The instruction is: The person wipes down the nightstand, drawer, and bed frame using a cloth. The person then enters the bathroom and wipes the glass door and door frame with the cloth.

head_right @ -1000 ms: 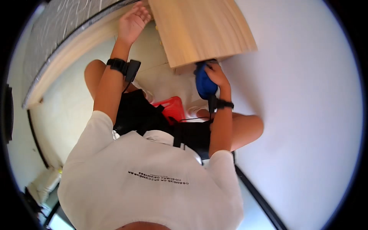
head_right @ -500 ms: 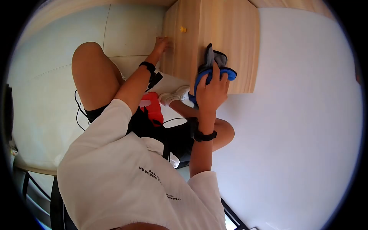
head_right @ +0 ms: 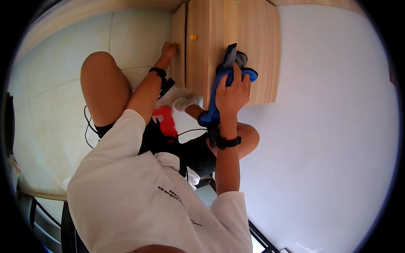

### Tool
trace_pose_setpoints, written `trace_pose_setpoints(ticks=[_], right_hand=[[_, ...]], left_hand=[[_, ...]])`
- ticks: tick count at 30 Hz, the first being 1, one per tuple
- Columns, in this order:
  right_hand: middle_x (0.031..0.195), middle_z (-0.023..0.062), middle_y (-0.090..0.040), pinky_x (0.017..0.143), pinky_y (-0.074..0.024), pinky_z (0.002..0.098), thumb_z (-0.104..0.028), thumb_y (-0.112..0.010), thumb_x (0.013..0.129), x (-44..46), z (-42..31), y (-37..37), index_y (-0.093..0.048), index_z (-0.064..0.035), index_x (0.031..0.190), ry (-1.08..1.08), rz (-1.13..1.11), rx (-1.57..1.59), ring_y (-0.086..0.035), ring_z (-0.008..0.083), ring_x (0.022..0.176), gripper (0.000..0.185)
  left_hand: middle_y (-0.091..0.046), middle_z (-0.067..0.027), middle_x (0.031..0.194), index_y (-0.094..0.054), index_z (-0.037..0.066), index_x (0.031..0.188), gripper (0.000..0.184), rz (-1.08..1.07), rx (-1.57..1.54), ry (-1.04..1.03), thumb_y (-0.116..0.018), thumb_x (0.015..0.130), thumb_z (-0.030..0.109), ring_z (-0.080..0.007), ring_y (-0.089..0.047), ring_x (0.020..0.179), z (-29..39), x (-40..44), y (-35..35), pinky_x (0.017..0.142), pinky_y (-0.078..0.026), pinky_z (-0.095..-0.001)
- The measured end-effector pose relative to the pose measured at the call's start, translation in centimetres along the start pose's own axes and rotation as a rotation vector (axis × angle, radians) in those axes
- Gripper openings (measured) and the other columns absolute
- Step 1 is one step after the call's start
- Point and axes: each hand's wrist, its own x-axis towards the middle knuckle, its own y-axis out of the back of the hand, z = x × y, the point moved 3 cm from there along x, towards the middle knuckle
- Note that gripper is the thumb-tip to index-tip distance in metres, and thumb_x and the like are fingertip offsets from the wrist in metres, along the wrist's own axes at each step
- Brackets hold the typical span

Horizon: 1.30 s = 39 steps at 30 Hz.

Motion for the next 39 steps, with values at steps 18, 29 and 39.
trace_pose_setpoints(ticks=[18,29,39], right_hand=[[0.101,0.0214,-0.061,0.081,-0.0492,0.0434,-0.011,-0.060,0.088,-7.1,-7.8,-7.1,-0.058,-0.0065,0.118,0.118,-0.447,0.684,-0.061,0.0417,0.093,0.030],[0.114,0.0280,-0.062,0.093,-0.0470,0.0431,-0.023,-0.060,0.090,-9.1,-11.0,-18.7,-0.055,-0.0024,0.125,-0.068,-0.630,0.762,-0.060,0.0438,0.106,0.040],[0.105,0.0275,-0.065,0.090,-0.0481,0.0419,-0.029,-0.058,0.092,-9.2,-9.5,-18.2,-0.050,-0.0014,0.125,-0.113,-0.864,0.764,-0.063,0.0410,0.102,0.044]], left_hand=[[-0.059,-0.0117,0.105,-0.046,0.000,0.124,0.041,-0.131,-0.111,-0.022,-0.056,0.097,0.029,-0.0172,-0.057,0.088,-2.0,-0.5,10.0,0.079,-0.051,-0.0317],[-0.056,-0.0137,0.117,-0.038,0.000,0.134,0.053,-0.298,-0.204,0.103,-0.051,0.100,0.039,-0.0218,-0.056,0.104,1.8,-5.6,13.8,0.095,-0.045,-0.0340],[-0.039,-0.0172,0.138,-0.015,0.001,0.149,0.101,-0.349,-0.253,0.152,-0.052,0.085,0.071,-0.0258,-0.044,0.124,2.9,-6.6,14.1,0.103,-0.041,-0.0371]])
